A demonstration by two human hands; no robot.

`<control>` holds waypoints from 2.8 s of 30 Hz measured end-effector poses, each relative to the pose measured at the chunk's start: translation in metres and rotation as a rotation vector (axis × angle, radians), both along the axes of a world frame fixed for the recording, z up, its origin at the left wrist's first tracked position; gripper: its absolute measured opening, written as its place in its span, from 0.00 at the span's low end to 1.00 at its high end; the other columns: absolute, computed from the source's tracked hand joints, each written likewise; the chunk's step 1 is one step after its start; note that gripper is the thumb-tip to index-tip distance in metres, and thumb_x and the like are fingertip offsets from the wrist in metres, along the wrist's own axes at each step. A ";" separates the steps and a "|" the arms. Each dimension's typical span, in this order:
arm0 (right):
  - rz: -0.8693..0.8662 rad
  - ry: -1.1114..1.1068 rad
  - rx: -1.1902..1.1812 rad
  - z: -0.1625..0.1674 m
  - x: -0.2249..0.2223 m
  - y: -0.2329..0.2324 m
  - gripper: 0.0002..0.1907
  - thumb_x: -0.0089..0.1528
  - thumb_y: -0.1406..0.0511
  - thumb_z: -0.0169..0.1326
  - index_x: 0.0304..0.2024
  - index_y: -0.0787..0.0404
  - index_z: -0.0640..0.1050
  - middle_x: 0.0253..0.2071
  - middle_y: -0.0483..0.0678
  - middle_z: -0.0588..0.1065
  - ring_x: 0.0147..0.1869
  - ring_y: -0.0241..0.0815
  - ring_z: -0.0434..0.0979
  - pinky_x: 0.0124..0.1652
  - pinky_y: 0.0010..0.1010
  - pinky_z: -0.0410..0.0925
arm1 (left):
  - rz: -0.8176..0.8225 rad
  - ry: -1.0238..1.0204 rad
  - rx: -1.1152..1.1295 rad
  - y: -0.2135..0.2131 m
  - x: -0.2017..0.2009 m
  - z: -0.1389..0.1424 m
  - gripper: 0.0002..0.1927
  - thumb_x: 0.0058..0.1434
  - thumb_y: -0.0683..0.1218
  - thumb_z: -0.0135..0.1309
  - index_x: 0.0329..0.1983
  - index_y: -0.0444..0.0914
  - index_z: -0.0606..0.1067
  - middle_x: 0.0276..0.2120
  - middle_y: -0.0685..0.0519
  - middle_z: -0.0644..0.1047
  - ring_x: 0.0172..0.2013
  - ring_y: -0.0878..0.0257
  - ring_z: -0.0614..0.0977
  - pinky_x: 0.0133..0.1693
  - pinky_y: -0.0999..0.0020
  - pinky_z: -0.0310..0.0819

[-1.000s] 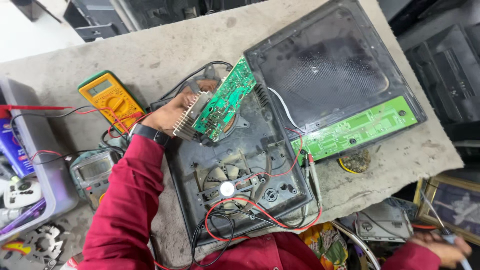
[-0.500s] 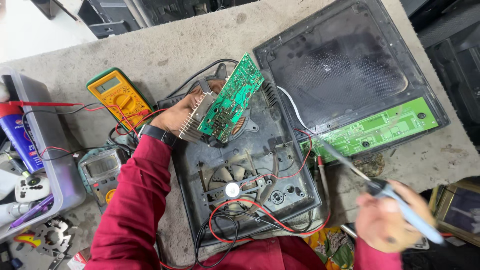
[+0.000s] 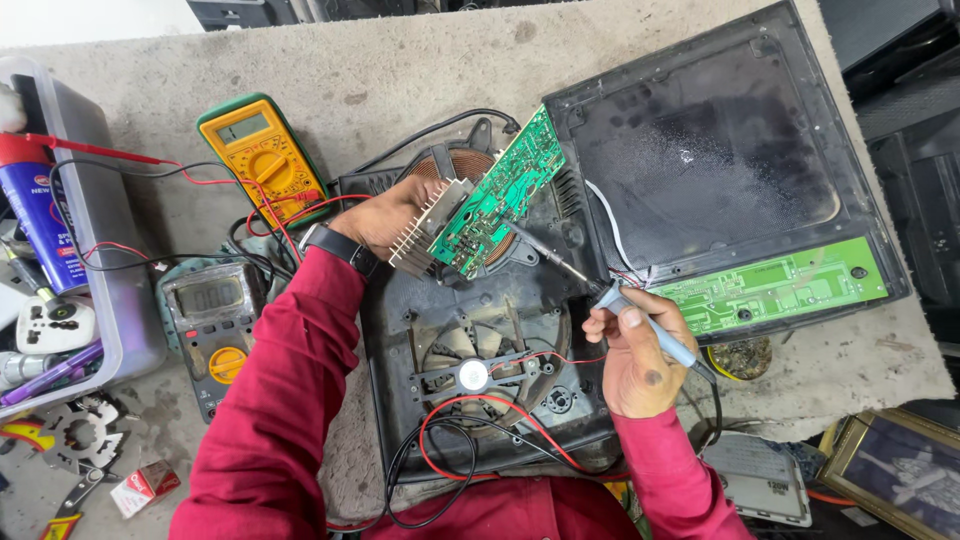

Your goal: The person holds a green circuit board removed from an appliance and solders components on it using a soldering iron. They then probe points on the board with multimeter test leads, repositioning the board and continuing to test multiple points.

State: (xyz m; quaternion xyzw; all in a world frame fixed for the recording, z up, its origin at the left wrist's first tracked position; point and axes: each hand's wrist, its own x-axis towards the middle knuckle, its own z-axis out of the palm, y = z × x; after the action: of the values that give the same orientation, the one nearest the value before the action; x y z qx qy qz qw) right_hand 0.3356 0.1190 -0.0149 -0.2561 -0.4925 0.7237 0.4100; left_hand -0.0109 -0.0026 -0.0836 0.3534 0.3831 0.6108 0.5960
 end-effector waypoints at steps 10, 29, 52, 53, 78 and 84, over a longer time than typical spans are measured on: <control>0.062 0.007 0.021 -0.007 0.004 -0.004 0.14 0.66 0.70 0.56 0.52 0.72 0.75 0.42 0.59 0.78 0.40 0.48 0.81 0.40 0.40 0.75 | 0.001 0.066 -0.044 -0.005 0.004 0.016 0.15 0.63 0.37 0.60 0.52 0.32 0.77 0.41 0.59 0.81 0.39 0.73 0.79 0.43 0.72 0.76; 0.055 -0.270 1.084 0.035 0.005 -0.034 0.15 0.56 0.72 0.66 0.45 0.64 0.81 0.44 0.50 0.78 0.43 0.45 0.81 0.44 0.30 0.73 | 0.117 0.054 -0.108 -0.003 0.007 0.013 0.21 0.60 0.36 0.60 0.58 0.33 0.75 0.48 0.58 0.81 0.46 0.72 0.80 0.51 0.71 0.75; 0.078 -0.300 1.036 0.035 0.002 -0.033 0.15 0.57 0.72 0.66 0.46 0.64 0.81 0.44 0.52 0.79 0.41 0.40 0.82 0.39 0.26 0.72 | -0.022 0.059 0.024 -0.006 0.012 0.039 0.16 0.65 0.38 0.61 0.55 0.31 0.77 0.45 0.56 0.82 0.43 0.71 0.80 0.48 0.69 0.78; 0.077 -0.303 1.036 0.036 0.001 -0.033 0.15 0.56 0.72 0.66 0.46 0.64 0.81 0.44 0.52 0.79 0.41 0.40 0.82 0.39 0.26 0.72 | -0.019 0.078 0.039 -0.006 0.012 0.039 0.16 0.65 0.38 0.61 0.56 0.31 0.77 0.45 0.56 0.81 0.43 0.71 0.80 0.49 0.70 0.77; 0.080 -0.327 0.974 0.034 -0.001 -0.031 0.15 0.58 0.73 0.65 0.48 0.65 0.80 0.45 0.54 0.80 0.42 0.41 0.83 0.41 0.27 0.74 | -0.023 0.084 -0.032 -0.008 0.011 0.042 0.20 0.58 0.36 0.64 0.54 0.31 0.77 0.44 0.55 0.83 0.41 0.71 0.81 0.45 0.69 0.79; 0.077 -0.369 0.897 0.031 0.002 -0.025 0.14 0.60 0.74 0.62 0.48 0.67 0.80 0.44 0.55 0.80 0.45 0.45 0.83 0.47 0.30 0.74 | -0.032 0.051 -0.081 -0.006 0.010 0.039 0.20 0.56 0.34 0.64 0.53 0.30 0.78 0.42 0.52 0.84 0.38 0.69 0.83 0.43 0.69 0.81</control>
State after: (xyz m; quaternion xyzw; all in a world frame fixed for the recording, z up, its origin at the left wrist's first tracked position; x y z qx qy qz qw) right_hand 0.3375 0.0941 0.0158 -0.1596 -0.8295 0.3972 0.3587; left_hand -0.0012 -0.0084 -0.0442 0.3504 0.4169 0.5759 0.6097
